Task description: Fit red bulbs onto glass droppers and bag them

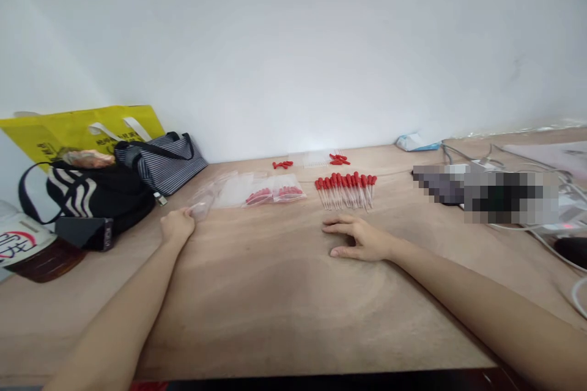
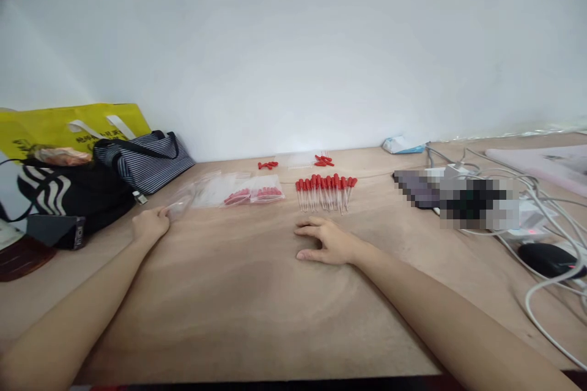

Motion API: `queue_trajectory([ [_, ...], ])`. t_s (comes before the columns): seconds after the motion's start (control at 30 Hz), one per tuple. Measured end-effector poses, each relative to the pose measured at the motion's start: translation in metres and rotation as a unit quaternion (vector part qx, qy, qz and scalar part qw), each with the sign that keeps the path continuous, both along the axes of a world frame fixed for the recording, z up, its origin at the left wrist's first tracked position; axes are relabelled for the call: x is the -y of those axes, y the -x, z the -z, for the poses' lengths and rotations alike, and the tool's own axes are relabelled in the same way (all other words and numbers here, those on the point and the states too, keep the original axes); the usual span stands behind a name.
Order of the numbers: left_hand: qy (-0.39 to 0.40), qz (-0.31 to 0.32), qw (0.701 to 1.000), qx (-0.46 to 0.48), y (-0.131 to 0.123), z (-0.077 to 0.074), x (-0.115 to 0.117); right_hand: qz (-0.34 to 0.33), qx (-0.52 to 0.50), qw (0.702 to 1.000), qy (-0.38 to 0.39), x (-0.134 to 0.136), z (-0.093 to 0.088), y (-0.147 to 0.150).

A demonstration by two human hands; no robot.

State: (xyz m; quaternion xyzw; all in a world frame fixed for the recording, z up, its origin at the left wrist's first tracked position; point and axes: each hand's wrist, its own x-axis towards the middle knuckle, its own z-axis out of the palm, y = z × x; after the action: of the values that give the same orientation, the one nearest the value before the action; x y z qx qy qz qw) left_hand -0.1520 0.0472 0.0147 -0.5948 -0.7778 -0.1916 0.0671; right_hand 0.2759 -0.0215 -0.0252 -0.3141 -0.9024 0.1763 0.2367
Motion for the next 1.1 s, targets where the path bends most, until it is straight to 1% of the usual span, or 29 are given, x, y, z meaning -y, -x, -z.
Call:
queue_trajectory([
  [0.1, -0.052, -0.046, 0.998, 0.009, -0.005, -0.002, 0.019, 0.000, 0.001, 1.000, 0.000, 0.000, 0.001, 0.000],
  [0.13, -0.079, -0.038, 0.996, 0.018, -0.009, -0.002, 0.025, 0.000, 0.001, 1.000, 0.001, 0.000, 0.001, 0.000],
  [0.17, -0.105, -0.011, 0.994, 0.031, -0.014, -0.003, 0.031, 0.000, -0.001, 1.000, 0.002, 0.000, 0.001, 0.000],
  [0.2, -0.141, 0.051, 0.987, 0.053, -0.021, -0.003, 0.038, 0.001, -0.002, 1.000, 0.004, 0.000, 0.001, 0.000],
  [0.23, -0.164, 0.144, 0.973, 0.075, -0.030, -0.003, 0.043, 0.002, -0.004, 1.000, 0.005, 0.000, 0.001, 0.001],
  [0.27, -0.155, 0.250, 0.952, 0.087, -0.041, -0.003, 0.048, 0.004, -0.006, 1.000, 0.006, 0.000, 0.001, 0.001],
  [0.3, -0.130, 0.359, 0.921, 0.082, -0.054, -0.003, 0.052, 0.004, -0.010, 1.000, 0.006, 0.000, 0.000, 0.001],
  [0.33, -0.108, 0.458, 0.880, 0.066, -0.068, -0.003, 0.055, 0.004, -0.015, 1.000, 0.007, 0.000, 0.000, 0.001],
  [0.37, -0.072, 0.527, 0.846, 0.039, -0.084, -0.002, 0.055, 0.003, -0.022, 1.000, 0.007, 0.000, 0.000, 0.001],
  [0.4, -0.045, 0.579, 0.814, 0.016, -0.100, -0.002, 0.055, 0.003, -0.031, 0.999, 0.008, 0.000, -0.001, 0.001],
  [0.43, -0.022, 0.618, 0.786, -0.005, -0.115, -0.001, 0.052, 0.005, -0.040, 0.999, 0.009, 0.000, -0.001, 0.001],
  [0.5, 0.008, 0.663, 0.748, -0.042, -0.141, 0.002, 0.046, 0.016, -0.055, 0.998, 0.012, -0.001, -0.001, 0.000],
  [0.53, 0.018, 0.672, 0.738, -0.058, -0.151, 0.003, 0.043, 0.025, -0.061, 0.998, 0.014, -0.002, -0.001, -0.001],
  [0.57, 0.024, 0.673, 0.736, -0.069, -0.159, 0.004, 0.041, 0.036, -0.067, 0.997, 0.016, -0.003, 0.000, -0.002],
  [0.6, 0.026, 0.665, 0.743, -0.073, -0.164, 0.005, 0.040, 0.046, -0.074, 0.996, 0.018, -0.003, 0.001, -0.002],
  [0.63, 0.028, 0.650, 0.756, -0.071, -0.168, 0.006, 0.042, 0.056, -0.083, 0.995, 0.019, -0.004, 0.001, -0.003],
  [0.7, 0.042, 0.616, 0.785, -0.057, -0.171, 0.007, 0.050, 0.072, -0.102, 0.992, 0.020, -0.006, 0.002, -0.005],
  [0.73, 0.059, 0.602, 0.795, -0.050, -0.171, 0.008, 0.056, 0.079, -0.110, 0.991, 0.021, -0.006, 0.002, -0.005],
  [0.8, 0.116, 0.591, 0.796, -0.048, -0.171, 0.010, 0.069, 0.089, -0.114, 0.989, 0.025, -0.004, -0.001, -0.007],
  [0.87, 0.165, 0.583, 0.794, -0.054, -0.171, 0.011, 0.078, 0.083, -0.104, 0.990, 0.035, -0.001, -0.006, -0.008],
  [0.93, 0.191, 0.570, 0.797, -0.060, -0.172, 0.012, 0.079, 0.064, -0.092, 0.993, 0.049, 0.003, -0.010, -0.010],
  [1.0, 0.202, 0.557, 0.803, -0.062, -0.172, 0.011, 0.075, 0.044, -0.085, 0.994, 0.056, 0.006, -0.012, -0.011],
  [1.1, 0.202, 0.553, 0.806, -0.061, -0.172, 0.010, 0.068, 0.016, -0.077, 0.996, 0.042, 0.008, -0.009, -0.010],
])
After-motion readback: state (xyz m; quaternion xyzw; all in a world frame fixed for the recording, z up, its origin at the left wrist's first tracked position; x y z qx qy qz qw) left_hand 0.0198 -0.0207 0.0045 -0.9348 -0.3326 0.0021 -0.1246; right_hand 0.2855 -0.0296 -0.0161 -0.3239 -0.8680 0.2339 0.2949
